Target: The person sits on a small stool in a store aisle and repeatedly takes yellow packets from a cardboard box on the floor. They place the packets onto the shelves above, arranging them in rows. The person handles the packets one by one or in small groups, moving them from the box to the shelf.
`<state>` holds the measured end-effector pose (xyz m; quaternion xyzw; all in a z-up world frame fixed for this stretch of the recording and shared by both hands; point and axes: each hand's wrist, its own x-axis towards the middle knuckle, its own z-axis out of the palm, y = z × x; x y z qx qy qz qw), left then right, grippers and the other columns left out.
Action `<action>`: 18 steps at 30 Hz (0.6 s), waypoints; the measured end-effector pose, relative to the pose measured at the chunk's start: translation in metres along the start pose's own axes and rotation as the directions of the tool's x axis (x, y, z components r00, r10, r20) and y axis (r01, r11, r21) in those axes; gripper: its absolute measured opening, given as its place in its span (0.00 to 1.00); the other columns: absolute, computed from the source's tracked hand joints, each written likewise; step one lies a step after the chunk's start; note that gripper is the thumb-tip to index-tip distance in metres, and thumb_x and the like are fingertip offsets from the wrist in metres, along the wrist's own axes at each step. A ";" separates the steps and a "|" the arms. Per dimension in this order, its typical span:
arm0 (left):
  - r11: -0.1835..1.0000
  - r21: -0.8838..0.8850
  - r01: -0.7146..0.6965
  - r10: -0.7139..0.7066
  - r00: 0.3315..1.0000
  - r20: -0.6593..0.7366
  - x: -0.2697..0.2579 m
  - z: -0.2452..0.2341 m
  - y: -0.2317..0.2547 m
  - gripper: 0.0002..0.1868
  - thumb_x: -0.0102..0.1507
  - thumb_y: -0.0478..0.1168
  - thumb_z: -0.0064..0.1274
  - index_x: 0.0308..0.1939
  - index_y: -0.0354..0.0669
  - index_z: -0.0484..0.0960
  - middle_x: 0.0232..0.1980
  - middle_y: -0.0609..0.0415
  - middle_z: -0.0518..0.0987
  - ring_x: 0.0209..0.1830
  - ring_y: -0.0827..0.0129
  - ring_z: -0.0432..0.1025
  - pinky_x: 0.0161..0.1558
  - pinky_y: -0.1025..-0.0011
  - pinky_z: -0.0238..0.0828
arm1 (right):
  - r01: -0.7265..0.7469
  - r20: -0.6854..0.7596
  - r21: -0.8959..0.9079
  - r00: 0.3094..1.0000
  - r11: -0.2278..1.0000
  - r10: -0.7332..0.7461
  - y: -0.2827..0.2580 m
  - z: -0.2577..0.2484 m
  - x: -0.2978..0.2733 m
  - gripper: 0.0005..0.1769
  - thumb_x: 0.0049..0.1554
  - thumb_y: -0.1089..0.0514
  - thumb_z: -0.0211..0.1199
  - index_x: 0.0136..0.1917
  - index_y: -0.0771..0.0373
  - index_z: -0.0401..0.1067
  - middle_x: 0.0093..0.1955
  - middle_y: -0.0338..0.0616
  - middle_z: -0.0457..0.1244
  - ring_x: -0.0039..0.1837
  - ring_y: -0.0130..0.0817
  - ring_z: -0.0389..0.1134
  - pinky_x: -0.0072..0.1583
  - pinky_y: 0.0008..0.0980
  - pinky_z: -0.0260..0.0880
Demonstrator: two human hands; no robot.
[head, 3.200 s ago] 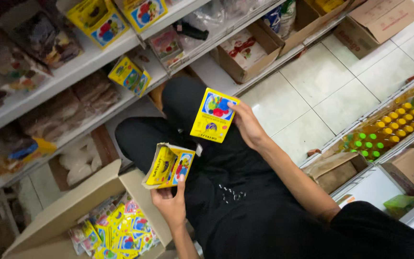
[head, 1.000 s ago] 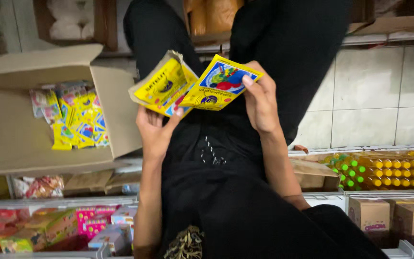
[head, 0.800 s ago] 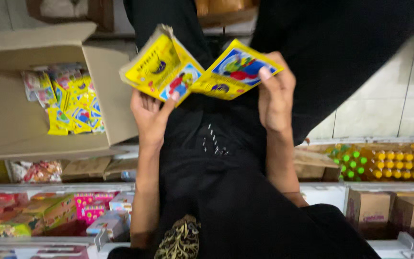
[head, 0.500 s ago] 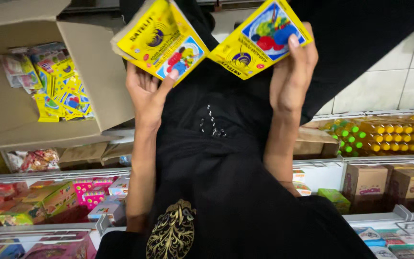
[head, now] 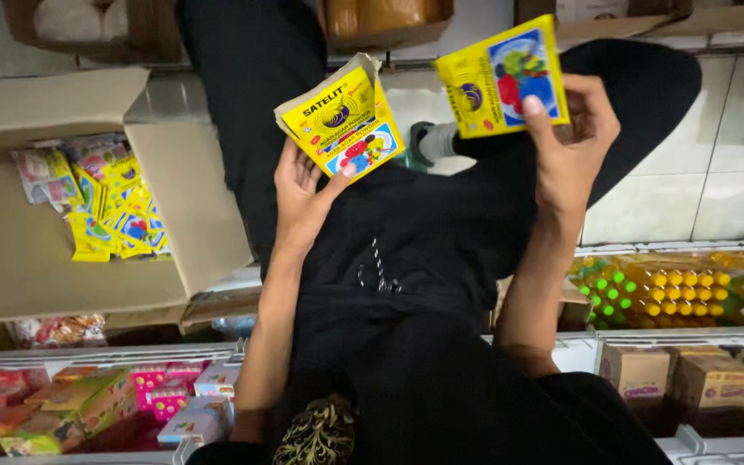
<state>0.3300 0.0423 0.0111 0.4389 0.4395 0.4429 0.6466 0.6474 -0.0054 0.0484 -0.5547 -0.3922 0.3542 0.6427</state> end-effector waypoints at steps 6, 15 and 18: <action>0.998 0.003 0.056 -0.056 0.997 0.059 0.052 -0.005 -0.008 0.39 0.62 0.29 0.66 0.73 0.32 0.61 0.66 0.47 0.74 0.69 0.65 0.70 0.72 0.65 0.67 | -0.087 0.111 0.082 0.991 0.993 0.078 0.034 0.000 0.047 0.11 0.69 0.65 0.68 0.57 0.66 0.65 0.55 0.46 0.68 0.55 0.30 0.71 0.55 0.27 0.72; 0.995 0.086 -0.044 0.027 0.982 0.188 0.159 -0.026 -0.012 0.38 0.64 0.27 0.65 0.73 0.30 0.61 0.66 0.45 0.74 0.69 0.63 0.71 0.72 0.65 0.68 | -0.173 0.005 0.224 0.984 0.959 0.177 0.060 0.005 0.079 0.09 0.72 0.62 0.63 0.56 0.66 0.64 0.51 0.55 0.68 0.42 0.37 0.72 0.44 0.31 0.72; 0.997 0.060 -0.040 0.036 0.997 0.067 0.184 -0.021 -0.029 0.39 0.61 0.27 0.65 0.72 0.32 0.61 0.64 0.47 0.73 0.66 0.64 0.70 0.69 0.66 0.68 | -0.232 0.031 0.333 0.971 0.914 0.235 0.060 0.012 0.089 0.11 0.70 0.63 0.64 0.57 0.66 0.62 0.53 0.56 0.68 0.47 0.41 0.74 0.50 0.37 0.77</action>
